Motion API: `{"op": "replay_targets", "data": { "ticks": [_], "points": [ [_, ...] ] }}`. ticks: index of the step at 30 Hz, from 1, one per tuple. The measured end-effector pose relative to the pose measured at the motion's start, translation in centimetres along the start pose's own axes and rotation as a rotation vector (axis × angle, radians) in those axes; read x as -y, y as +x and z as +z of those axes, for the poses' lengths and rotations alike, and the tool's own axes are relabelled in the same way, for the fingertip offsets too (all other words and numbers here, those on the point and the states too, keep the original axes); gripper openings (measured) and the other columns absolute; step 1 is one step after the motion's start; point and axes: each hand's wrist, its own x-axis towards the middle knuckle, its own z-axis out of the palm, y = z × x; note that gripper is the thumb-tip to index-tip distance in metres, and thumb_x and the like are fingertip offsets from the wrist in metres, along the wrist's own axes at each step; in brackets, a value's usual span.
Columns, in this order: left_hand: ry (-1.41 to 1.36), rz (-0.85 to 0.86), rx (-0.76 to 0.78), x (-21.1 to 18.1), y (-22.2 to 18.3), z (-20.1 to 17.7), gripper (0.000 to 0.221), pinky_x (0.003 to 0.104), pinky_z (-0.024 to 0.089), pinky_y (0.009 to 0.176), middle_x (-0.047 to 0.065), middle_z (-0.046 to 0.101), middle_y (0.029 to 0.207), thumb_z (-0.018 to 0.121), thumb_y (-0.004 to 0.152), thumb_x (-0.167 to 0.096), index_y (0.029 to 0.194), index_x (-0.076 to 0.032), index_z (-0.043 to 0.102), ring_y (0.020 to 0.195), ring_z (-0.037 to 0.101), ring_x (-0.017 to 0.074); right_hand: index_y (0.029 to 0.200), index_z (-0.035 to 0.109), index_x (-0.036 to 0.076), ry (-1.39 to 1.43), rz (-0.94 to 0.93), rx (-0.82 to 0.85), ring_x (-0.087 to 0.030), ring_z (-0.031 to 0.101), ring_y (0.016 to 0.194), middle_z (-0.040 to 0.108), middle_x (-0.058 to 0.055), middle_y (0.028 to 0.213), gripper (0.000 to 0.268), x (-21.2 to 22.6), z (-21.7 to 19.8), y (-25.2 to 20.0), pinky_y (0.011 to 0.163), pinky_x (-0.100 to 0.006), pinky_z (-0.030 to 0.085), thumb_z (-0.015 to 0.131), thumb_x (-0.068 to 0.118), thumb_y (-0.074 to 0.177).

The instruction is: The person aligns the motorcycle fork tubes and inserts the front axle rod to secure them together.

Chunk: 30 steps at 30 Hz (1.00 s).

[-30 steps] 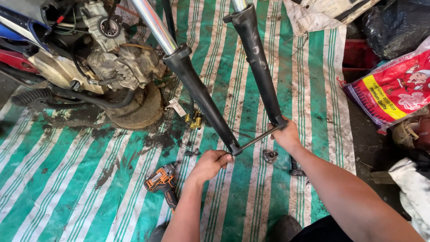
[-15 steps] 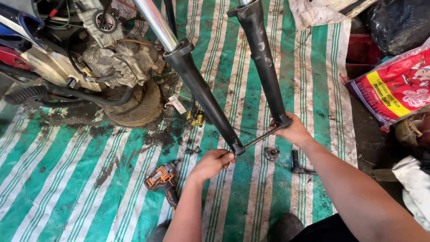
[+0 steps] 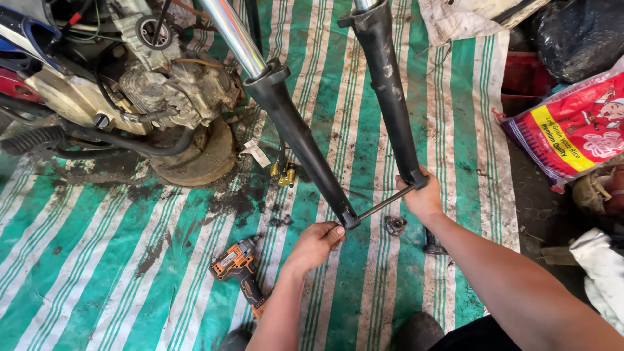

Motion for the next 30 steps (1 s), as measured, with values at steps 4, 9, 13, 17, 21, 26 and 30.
{"op": "replay_targets", "data": {
  "ticks": [4, 9, 13, 17, 21, 26, 30],
  "points": [
    [-0.118, 0.018, -0.034, -0.2, -0.5, 0.7, 0.039, 0.033, 0.048, 0.062, 0.002, 0.062, 0.063, 0.063, 0.116, -0.032, 0.088, -0.012, 0.081, 0.062, 0.056, 0.0206, 0.092, 0.075, 0.007, -0.056, -0.047, -0.033, -0.019, 0.067, 0.066, 0.068, -0.014, 0.069, 0.018, -0.8, 0.4, -0.6, 0.064, -0.030, 0.054, 0.091, 0.012, 0.086],
    [-0.112, 0.030, -0.043, -0.8, -0.9, 0.4, 0.038, 0.034, 0.049, 0.061, 0.002, 0.062, 0.063, 0.064, 0.115, -0.032, 0.089, -0.012, 0.082, 0.062, 0.057, 0.0215, 0.098, 0.077, 0.007, -0.164, -0.087, -0.083, -0.028, 0.073, 0.079, 0.074, -0.017, 0.078, 0.021, -1.5, 0.8, -1.3, 0.078, -0.037, 0.056, 0.093, 0.015, 0.086],
    [-0.124, 0.038, -0.040, -1.0, -0.9, 0.6, 0.038, 0.034, 0.048, 0.062, 0.004, 0.062, 0.063, 0.063, 0.116, -0.031, 0.090, -0.011, 0.082, 0.062, 0.057, 0.0220, 0.097, 0.077, 0.010, -0.172, -0.049, -0.085, -0.025, 0.072, 0.078, 0.073, -0.014, 0.076, 0.021, -1.8, 0.6, -0.8, 0.079, -0.035, 0.056, 0.094, 0.018, 0.087],
    [-0.227, 0.047, 0.003, 0.0, -0.4, 0.9, 0.037, 0.031, 0.045, 0.063, 0.002, 0.059, 0.065, 0.062, 0.116, -0.026, 0.089, -0.007, 0.079, 0.063, 0.053, 0.0172, 0.087, 0.075, 0.015, -0.192, 0.078, 0.163, -0.021, 0.071, 0.056, 0.068, -0.005, 0.057, 0.015, -0.8, -1.5, -0.2, 0.067, -0.031, 0.055, 0.090, 0.020, 0.087],
    [-0.096, 0.104, 0.038, -1.0, -0.5, -0.5, 0.038, 0.039, 0.048, 0.062, 0.009, 0.064, 0.065, 0.066, 0.115, -0.028, 0.088, -0.006, 0.080, 0.063, 0.056, 0.0250, 0.086, 0.075, 0.008, -0.142, 0.093, 0.264, -0.021, 0.070, 0.052, 0.069, -0.010, 0.056, 0.009, 1.3, -1.8, -0.3, 0.062, -0.030, 0.055, 0.084, 0.008, 0.088],
    [0.079, 0.114, 0.034, -3.8, -1.7, -1.3, 0.035, 0.043, 0.054, 0.066, 0.013, 0.073, 0.069, 0.070, 0.112, -0.031, 0.090, -0.007, 0.083, 0.067, 0.067, 0.0333, 0.091, 0.073, 0.003, -0.044, 0.092, 0.126, -0.023, 0.073, 0.051, 0.070, -0.016, 0.061, 0.015, 0.5, -0.8, -0.7, 0.056, -0.029, 0.059, 0.087, 0.007, 0.090],
    [0.094, 0.101, 0.041, -4.8, -1.9, -2.2, 0.039, 0.042, 0.054, 0.068, 0.013, 0.074, 0.070, 0.066, 0.115, -0.031, 0.091, -0.006, 0.083, 0.068, 0.068, 0.0320, 0.092, 0.073, 0.005, -0.082, 0.060, 0.033, -0.021, 0.071, 0.053, 0.068, -0.015, 0.062, 0.018, 0.2, -0.2, -0.2, 0.055, -0.028, 0.055, 0.090, 0.011, 0.088]
  ]
}}
